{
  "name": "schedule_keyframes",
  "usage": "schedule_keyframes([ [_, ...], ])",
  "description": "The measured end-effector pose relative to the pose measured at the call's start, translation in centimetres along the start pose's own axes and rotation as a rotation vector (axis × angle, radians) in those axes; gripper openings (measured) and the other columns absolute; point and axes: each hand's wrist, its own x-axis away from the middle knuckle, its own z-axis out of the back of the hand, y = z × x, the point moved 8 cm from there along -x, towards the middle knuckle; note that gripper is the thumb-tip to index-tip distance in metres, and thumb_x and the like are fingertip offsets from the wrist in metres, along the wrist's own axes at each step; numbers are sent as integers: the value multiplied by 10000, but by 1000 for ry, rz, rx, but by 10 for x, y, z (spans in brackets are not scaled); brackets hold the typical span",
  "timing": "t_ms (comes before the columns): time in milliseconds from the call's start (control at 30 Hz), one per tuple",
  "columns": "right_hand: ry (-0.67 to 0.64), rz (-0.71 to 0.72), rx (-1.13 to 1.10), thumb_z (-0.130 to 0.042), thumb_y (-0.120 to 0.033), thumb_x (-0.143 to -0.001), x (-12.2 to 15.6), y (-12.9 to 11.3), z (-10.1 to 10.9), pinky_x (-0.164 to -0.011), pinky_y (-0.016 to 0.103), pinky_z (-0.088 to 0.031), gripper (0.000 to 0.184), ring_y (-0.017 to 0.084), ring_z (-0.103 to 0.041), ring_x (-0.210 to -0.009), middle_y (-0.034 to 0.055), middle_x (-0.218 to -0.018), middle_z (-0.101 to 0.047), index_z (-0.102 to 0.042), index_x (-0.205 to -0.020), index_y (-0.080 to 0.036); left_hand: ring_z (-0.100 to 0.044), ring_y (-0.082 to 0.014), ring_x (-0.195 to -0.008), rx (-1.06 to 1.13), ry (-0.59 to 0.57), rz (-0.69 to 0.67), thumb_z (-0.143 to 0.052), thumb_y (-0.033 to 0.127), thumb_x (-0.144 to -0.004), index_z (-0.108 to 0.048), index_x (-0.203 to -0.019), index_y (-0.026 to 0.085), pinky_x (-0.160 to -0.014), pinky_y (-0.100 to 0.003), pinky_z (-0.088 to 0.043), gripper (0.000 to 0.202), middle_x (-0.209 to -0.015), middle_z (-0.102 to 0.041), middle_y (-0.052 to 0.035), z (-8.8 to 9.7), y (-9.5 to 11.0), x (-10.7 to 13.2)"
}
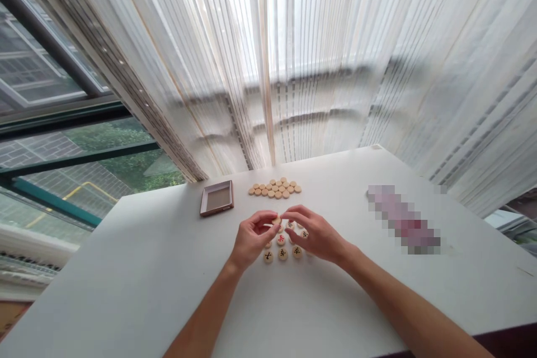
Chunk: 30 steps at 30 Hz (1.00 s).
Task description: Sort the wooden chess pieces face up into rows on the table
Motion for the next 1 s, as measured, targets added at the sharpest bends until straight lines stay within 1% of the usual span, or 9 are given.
schedule_keyframes([
  [67, -34, 17, -1, -585, -213, -931, 2, -7, -6, -764, 333, -583, 278, 186, -651, -883, 83, -1094, -635, -594, -1205, -259, -709, -193, -853, 99, -48, 59, -765, 367, -784, -706, -1026, 143, -758, -310, -617, 334, -1060, -718, -105, -6, -6, 4],
  [133, -28, 14, -8, -572, -213, -942, 3, -9, -7, -744, 321, -585, 219, 180, -652, -862, 80, -1056, -634, -608, -1155, -251, -715, -204, -862, 147, -78, 92, -787, 362, -766, -705, -1025, 141, -764, -310, -613, 351, -1022, -734, -105, -11, -9, 6],
  [233, -4, -8, -36, -568, -225, -953, 3, -6, -6, -730, 309, -580, 160, 175, -653, -840, 69, -996, -638, -620, -1103, -248, -726, -215, -855, 156, -47, 121, -792, 390, -759, -709, -995, 141, -769, -315, -609, 353, -953, -754, -99, -13, -12, 7],
  [367, 23, -51, -72, -570, -233, -960, 3, -2, -5, -701, 297, -570, 136, 168, -648, -808, 57, -952, -637, -630, -1082, -248, -738, -216, -816, 161, 1, 116, -758, 440, -787, -711, -953, 137, -755, -323, -607, 349, -922, -764, -100, -13, -14, 6],
  [567, 49, -56, -90, -559, -240, -964, 5, -3, -6, -692, 305, -581, 164, 176, -647, -812, 57, -937, -642, -622, -1115, -255, -755, -239, -799, 185, 0, 124, -701, 473, -836, -685, -967, 129, -685, -330, -616, 369, -861, -772, -106, -14, -16, 7],
  [667, 61, -62, -82, -564, -252, -959, 4, -2, -5, -710, 318, -592, 161, 172, -647, -787, 53, -927, -643, -626, -1107, -259, -754, -243, -800, 186, 7, 124, -691, 490, -838, -682, -982, 134, -673, -333, -616, 384, -873, -772, -107, -15, -16, 7],
  [767, 63, -75, -71, -597, -269, -940, 3, -1, -4, -708, 325, -596, 155, 173, -642, -770, 47, -908, -639, -630, -1092, -260, -747, -238, -830, 194, 7, 109, -694, 470, -841, -686, -1002, 140, -699, -329, -613, 367, -932, -768, -111, -16, -16, 7],
  [867, 38, -84, -69, -605, -272, -932, 3, -2, -5, -708, 329, -595, 157, 177, -637, -774, 46, -901, -632, -629, -1088, -266, -736, -223, -835, 174, 6, 87, -676, 443, -863, -698, -1028, 150, -724, -319, -606, 336, -956, -763, -103, -16, -15, 7],
  [1000, 3, -69, -83, -603, -243, -926, 3, -5, -7, -717, 324, -590, 165, 174, -638, -784, 47, -921, -631, -621, -1089, -260, -723, -216, -860, 118, -41, 59, -621, 427, -905, -721, -1059, 167, -752, -313, -600, 318, -976, -758, -95, -17, -10, 7],
])
